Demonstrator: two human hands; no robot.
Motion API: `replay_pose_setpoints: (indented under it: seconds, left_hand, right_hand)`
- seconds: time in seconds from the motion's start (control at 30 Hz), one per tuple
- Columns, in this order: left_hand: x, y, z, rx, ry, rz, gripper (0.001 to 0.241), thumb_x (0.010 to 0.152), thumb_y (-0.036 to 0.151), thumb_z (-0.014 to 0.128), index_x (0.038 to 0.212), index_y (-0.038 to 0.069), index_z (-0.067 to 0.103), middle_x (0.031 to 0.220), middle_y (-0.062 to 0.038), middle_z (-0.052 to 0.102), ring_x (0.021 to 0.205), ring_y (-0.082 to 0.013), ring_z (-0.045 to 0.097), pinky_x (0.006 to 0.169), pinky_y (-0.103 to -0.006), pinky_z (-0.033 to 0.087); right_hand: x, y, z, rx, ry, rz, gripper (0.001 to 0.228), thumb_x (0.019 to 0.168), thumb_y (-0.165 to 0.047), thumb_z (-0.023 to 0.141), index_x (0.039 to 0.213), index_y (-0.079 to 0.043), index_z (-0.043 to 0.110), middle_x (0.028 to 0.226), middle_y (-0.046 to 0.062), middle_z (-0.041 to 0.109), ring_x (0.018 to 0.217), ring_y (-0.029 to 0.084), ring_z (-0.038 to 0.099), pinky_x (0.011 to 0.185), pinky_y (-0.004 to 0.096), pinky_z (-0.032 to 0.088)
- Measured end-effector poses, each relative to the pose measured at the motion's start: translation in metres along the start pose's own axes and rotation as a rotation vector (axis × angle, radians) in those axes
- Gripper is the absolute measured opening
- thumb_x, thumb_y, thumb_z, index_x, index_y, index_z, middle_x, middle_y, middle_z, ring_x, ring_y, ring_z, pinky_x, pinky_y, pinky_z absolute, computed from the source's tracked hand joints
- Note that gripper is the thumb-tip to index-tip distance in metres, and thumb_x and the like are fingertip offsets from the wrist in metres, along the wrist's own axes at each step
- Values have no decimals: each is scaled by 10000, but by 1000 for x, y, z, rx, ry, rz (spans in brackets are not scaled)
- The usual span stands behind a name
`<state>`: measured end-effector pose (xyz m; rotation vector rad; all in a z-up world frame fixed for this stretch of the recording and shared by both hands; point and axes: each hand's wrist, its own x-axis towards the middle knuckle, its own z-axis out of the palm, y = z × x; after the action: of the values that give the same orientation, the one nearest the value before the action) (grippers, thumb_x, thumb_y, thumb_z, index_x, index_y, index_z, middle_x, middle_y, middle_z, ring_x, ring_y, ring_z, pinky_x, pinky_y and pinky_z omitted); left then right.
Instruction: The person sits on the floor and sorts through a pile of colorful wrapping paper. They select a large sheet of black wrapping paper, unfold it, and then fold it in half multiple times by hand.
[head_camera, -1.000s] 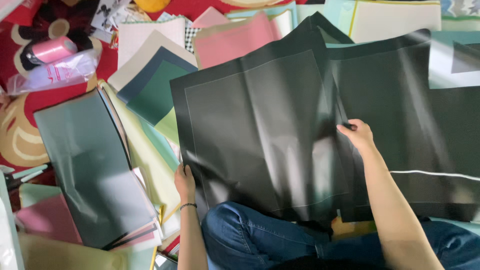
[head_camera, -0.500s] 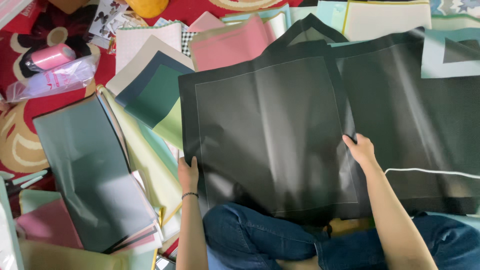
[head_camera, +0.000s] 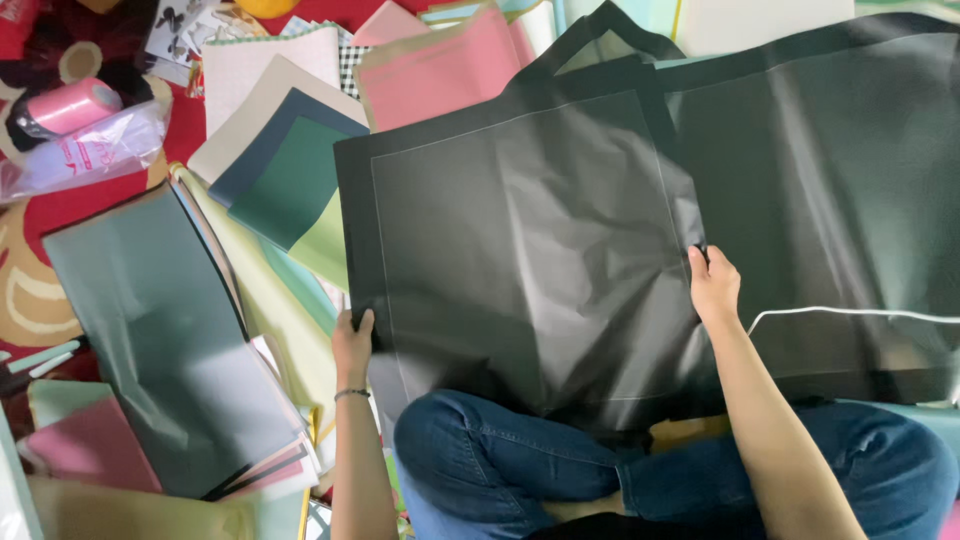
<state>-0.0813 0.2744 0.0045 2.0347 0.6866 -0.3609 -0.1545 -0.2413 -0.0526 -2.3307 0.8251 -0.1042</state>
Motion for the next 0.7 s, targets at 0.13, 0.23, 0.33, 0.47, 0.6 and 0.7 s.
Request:
replay_pose_setpoints:
  seconds: [0.13,0.23,0.33,0.47,0.6,0.7]
  left_hand:
    - [24,47,5,333,208,305,372,933,385,540,1054,34,560,991,-243,614,990,-423,571,831,-519,446]
    - [41,104,7,374,282,442,381,968,352,498,1110,1,539,1055,-269,603,1015,-428,567,856,-515,451]
    - [59,140,9,437,222,510,462,1004,401,424,1183,-18,504,1124,-256,582,1045,-392,569,868,-496,469]
    - [72,132,17,677,26,416,484,974,421,427,1190,-6,496,1125,-232,590,1035,-369,584,845,-499,501]
    - [85,85,39,518,-36,356,449,946,326,464,1161,-68,480,1148,-325,544,1096,-456,516,923,-547,432]
    - [88,70,45,469,-100,234,405,940,344,469,1179,17,488,1147,-227,578,1086,-390,548,888,-504,470]
  right_hand:
    - [3,-10,-4,62,129,-60,307,1023,-304,521,890,-30,564,796,235,606,835,423,599,690,502,476]
    - [-9,-15,-1,149,243,-54,324,1001,-302,530,868,-7,545,806,272,587,845,455,577,692,523,454]
    - [-39,-31,3,299,290,108,348,984,-299,519,891,34,561,866,288,597,877,433,582,732,507,449]
    - [-28,6,4,216,-12,362,475,964,-427,556,1166,1,599,1047,219,635,1001,350,602,793,475,506]
    - [8,29,-12,-54,-127,303,636,834,-560,632,1185,-31,624,1074,181,655,1027,334,605,831,447,490]
    - [28,19,-30,-182,-271,273,558,785,-500,621,1042,-8,675,1069,231,666,1047,416,591,855,508,487]
